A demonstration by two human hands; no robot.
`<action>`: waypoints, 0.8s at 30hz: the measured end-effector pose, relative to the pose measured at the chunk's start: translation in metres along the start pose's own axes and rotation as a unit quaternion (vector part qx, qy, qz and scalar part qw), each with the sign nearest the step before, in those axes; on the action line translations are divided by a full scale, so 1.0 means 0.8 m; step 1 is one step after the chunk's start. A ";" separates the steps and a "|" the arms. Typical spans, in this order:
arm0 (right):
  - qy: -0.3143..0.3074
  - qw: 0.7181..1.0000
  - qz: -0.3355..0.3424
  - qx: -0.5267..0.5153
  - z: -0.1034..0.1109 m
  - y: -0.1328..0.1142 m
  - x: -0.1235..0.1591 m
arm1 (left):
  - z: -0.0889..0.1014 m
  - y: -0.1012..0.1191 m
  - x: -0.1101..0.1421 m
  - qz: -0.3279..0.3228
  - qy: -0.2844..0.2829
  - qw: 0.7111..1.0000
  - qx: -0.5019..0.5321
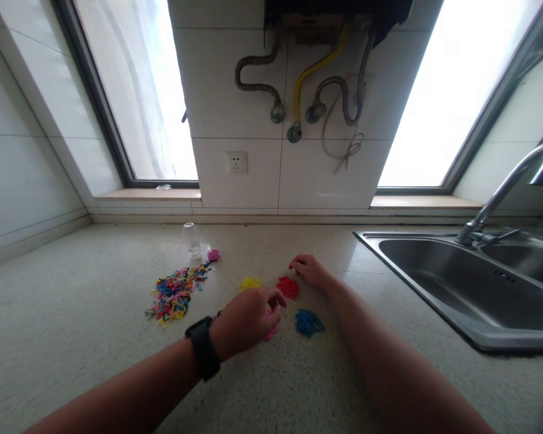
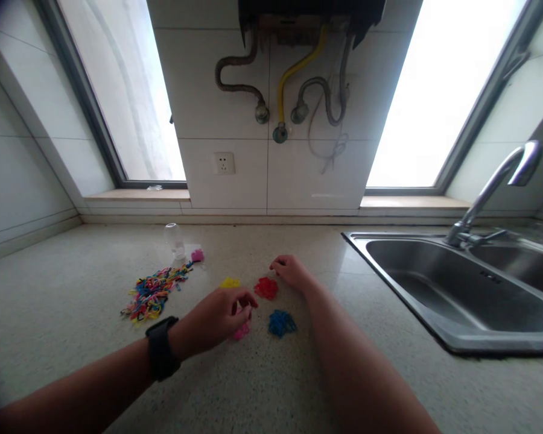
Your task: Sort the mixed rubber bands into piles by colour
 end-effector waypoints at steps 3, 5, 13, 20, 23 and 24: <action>-0.001 1.000 0.002 0.006 0.000 0.003 0.000 | -0.030 0.010 0.053 -0.005 -0.044 0.996 0.075; -0.001 1.000 -0.003 0.006 0.000 0.006 0.000 | -0.063 0.019 0.080 -0.049 -0.115 0.986 0.107; -0.013 1.000 -0.007 0.017 0.003 0.001 0.004 | -0.121 0.023 0.103 -0.250 -0.103 0.963 -0.012; -0.029 0.998 -0.022 0.044 0.002 -0.008 0.005 | -0.128 0.021 0.109 -0.294 -0.092 0.951 0.002; -0.033 0.998 -0.012 0.049 0.001 -0.015 0.005 | -0.122 0.024 0.113 -0.312 -0.082 0.946 0.018; -0.035 0.998 -0.008 0.054 0.001 -0.016 0.005 | -0.119 0.026 0.114 -0.317 -0.079 0.945 0.025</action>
Point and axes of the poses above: each hand's wrist, its own x-axis away from the middle knuckle, its own z-axis out of the back of the hand, y = z × x, the point moved 9 cm from there along -x, towards the middle knuckle, and after that the axes turned 15 degrees about z, right-handed, at the moved point
